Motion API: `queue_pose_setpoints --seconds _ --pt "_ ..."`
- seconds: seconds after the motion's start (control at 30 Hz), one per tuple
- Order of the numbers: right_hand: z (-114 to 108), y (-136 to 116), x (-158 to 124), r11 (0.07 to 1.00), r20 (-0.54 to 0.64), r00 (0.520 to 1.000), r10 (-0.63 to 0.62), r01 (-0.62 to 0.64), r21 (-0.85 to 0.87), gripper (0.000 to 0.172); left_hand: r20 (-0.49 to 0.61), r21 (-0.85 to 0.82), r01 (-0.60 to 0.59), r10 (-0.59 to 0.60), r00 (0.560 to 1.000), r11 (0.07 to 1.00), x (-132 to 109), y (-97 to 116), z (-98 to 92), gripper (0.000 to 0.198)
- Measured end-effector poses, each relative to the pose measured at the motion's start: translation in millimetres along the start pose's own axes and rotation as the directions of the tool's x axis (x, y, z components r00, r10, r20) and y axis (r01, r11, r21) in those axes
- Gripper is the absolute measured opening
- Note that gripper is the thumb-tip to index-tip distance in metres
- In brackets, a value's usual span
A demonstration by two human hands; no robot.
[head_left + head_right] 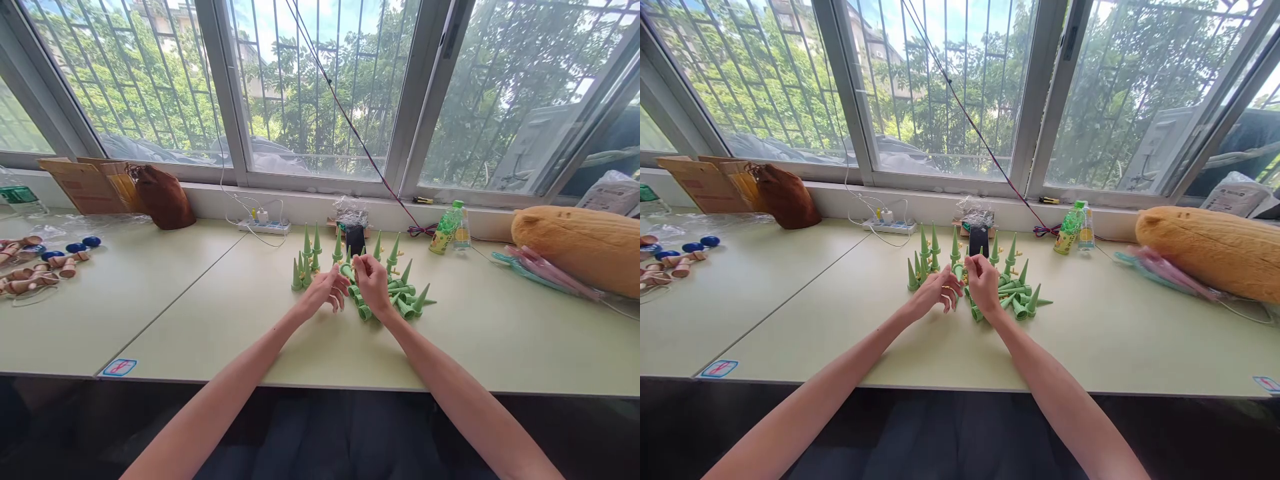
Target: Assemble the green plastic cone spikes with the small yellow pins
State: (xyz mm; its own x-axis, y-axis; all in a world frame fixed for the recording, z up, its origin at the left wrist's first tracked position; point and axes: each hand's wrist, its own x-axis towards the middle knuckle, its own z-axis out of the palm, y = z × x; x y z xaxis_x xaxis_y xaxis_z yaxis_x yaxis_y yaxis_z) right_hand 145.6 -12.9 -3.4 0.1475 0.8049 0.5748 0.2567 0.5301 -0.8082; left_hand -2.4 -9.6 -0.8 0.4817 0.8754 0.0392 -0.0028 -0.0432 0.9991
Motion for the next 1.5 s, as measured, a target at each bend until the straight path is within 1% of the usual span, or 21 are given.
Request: queue_pose_setpoints --seconds 0.07,0.17,0.33,0.43,0.5,0.63,0.77,0.93,1.03,1.1,1.2,1.3,1.4,1.5 --pt "1 -2 -1 0.999 0.038 0.999 0.006 -0.007 0.034 0.037 0.038 -0.056 0.017 -0.015 0.999 0.998 0 1 1.0 0.061" --pt "2 -5 -1 0.998 0.061 0.998 0.002 -0.005 0.064 0.036 0.028 -0.082 -0.001 0.003 1.0 0.997 0 1 1.0 0.058" --pt "1 -5 -1 0.999 0.058 0.998 -0.008 0.005 0.046 0.036 0.019 -0.135 -0.031 0.033 0.999 0.99 1 -2 -2.2 0.054" --pt "1 -3 0 1.0 0.067 0.998 0.002 -0.003 0.012 0.036 0.009 -0.136 -0.077 0.079 0.997 0.988 0 -3 -3.4 0.048" --pt "1 -1 0 1.0 0.069 0.998 0.003 -0.002 -0.012 0.036 -0.018 -0.096 -0.116 0.115 0.993 0.989 0 -3 -3.6 0.045" --pt "1 0 1 0.999 0.073 0.997 -0.006 0.009 -0.042 0.036 -0.078 0.055 -0.205 0.209 0.975 0.977 -1 -4 -3.4 0.039" --pt "1 0 1 0.998 0.076 0.997 -0.004 0.009 -0.066 0.037 -0.105 0.151 -0.284 0.301 0.948 0.947 -3 -4 -2.8 0.035" --pt "1 -1 3 0.99 0.078 0.997 0.014 -0.003 -0.141 0.039 -0.176 0.327 -0.326 0.396 0.901 0.887 -3 -7 -2.3 0.034" --pt "0 0 4 0.984 0.077 0.997 0.015 -0.001 -0.18 0.042 -0.168 0.419 -0.363 0.464 0.87 0.832 -3 -9 -1.8 0.034" --pt "0 0 5 0.982 0.075 0.997 0.016 -0.002 -0.19 0.044 -0.156 0.448 -0.39 0.5 0.852 0.805 -3 -9 -1.0 0.034" --pt "1 1 4 0.983 0.066 0.997 0.028 -0.016 -0.181 0.045 -0.159 0.449 -0.409 0.521 0.838 0.795 -2 -7 0.8 0.034" --pt "2 1 3 0.989 0.061 0.998 0.018 -0.009 -0.146 0.043 -0.185 0.429 -0.402 0.514 0.837 0.809 -2 -4 1.9 0.033" --pt "2 2 2 0.994 0.069 0.998 -0.006 0.013 -0.105 0.041 -0.207 0.421 -0.37 0.485 0.85 0.828 -2 -1 1.5 0.033" --pt "2 1 1 0.997 0.049 0.999 -0.013 0.017 -0.079 0.04 -0.234 0.403 -0.33 0.444 0.865 0.854 -2 -1 0.4 0.04"
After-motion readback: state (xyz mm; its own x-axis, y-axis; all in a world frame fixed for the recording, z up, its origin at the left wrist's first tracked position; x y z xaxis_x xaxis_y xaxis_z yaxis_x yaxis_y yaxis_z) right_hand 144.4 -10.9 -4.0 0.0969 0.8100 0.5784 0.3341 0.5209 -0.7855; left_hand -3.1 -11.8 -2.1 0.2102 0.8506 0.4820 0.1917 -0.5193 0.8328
